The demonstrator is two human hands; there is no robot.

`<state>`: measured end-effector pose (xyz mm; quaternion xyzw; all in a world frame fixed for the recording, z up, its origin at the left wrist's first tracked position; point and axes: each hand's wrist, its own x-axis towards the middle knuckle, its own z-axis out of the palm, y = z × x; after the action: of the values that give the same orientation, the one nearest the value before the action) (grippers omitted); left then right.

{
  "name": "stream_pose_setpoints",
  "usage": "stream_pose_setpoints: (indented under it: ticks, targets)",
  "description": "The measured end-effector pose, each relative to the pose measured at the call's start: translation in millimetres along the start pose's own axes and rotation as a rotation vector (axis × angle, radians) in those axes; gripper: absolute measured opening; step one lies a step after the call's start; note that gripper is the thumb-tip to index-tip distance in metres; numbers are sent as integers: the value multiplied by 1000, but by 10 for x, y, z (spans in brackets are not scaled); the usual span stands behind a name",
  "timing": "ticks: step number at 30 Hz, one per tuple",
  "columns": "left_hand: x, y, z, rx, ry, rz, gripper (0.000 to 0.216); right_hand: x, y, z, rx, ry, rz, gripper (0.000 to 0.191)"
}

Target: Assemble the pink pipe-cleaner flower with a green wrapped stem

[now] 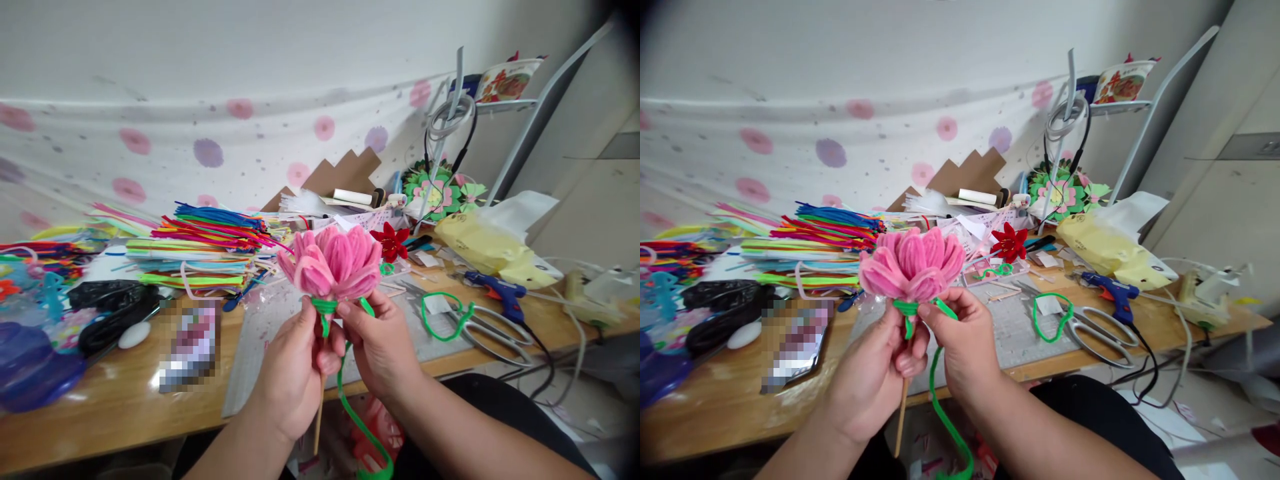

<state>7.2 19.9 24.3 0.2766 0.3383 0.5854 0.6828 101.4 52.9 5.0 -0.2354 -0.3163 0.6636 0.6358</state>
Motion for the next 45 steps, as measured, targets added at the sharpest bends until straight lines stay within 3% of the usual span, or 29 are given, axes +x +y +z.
stream_pose_setpoints:
  ticks: [9, 14, 18, 28, 36, 41, 45]
  targets:
    - [6, 46, -31, -113, -64, -165, 44, -8, -55, 13, -48, 7, -1, 27]
    - [-11, 110, -41, -191, -42, -259, 54, 15, -79, -1, -217, -88, -172, 12]
    - [-5, 107, -51, -226, -37, -272, 52, 25, -87, -10, -365, -32, -286, 9]
    - [44, 48, -11, -165, 20, -205, 43, 23, -123, -72, -636, -95, -539, 3]
    - [53, 17, 31, -131, 45, -102, 38, 36, -128, -100, -624, -87, -503, 3]
    - [57, 19, 35, -87, 66, -71, 38, 26, -103, -72, -477, -56, -387, 14]
    - [62, 2, 20, -44, 54, -37, 40, 30, -93, -16, -352, -4, -319, 12]
